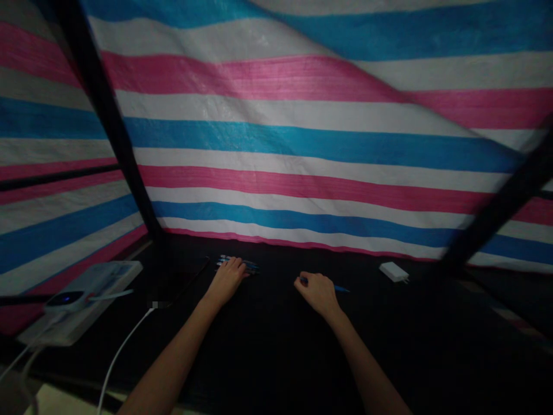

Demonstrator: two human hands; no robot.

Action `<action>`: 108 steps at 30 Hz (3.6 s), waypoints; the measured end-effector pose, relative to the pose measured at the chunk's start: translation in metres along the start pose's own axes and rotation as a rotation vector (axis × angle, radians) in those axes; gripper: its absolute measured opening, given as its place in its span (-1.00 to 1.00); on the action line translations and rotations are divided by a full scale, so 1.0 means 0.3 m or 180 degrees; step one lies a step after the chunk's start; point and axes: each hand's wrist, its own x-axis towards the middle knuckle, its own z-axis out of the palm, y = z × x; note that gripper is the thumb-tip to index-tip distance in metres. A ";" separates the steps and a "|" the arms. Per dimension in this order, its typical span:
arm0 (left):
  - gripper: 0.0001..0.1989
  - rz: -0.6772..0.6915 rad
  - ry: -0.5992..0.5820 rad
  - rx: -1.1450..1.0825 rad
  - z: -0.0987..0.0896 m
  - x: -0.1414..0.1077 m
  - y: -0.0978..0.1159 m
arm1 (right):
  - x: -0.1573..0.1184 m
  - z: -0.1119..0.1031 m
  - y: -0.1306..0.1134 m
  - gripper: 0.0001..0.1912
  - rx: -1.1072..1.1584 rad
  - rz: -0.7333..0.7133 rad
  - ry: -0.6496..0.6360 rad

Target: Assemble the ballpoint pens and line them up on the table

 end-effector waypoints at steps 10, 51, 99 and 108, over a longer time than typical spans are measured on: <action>-0.72 -0.0361 0.0091 0.0324 0.018 -0.022 -0.013 | 0.006 0.011 0.013 -0.62 -0.0022 -0.0104 -0.0086; -0.85 0.0972 -0.0220 -0.0737 -0.040 -0.016 0.108 | -0.005 0.091 -0.068 -0.57 0.2659 -0.0372 -0.1317; -0.84 0.0848 -0.0462 -0.1034 -0.022 -0.015 0.117 | -0.011 0.081 -0.093 -0.70 0.2720 -0.0539 -0.0900; -0.82 0.0833 -0.0531 -0.1066 -0.032 -0.013 0.127 | -0.012 0.110 -0.095 -0.58 0.3144 -0.0407 -0.0948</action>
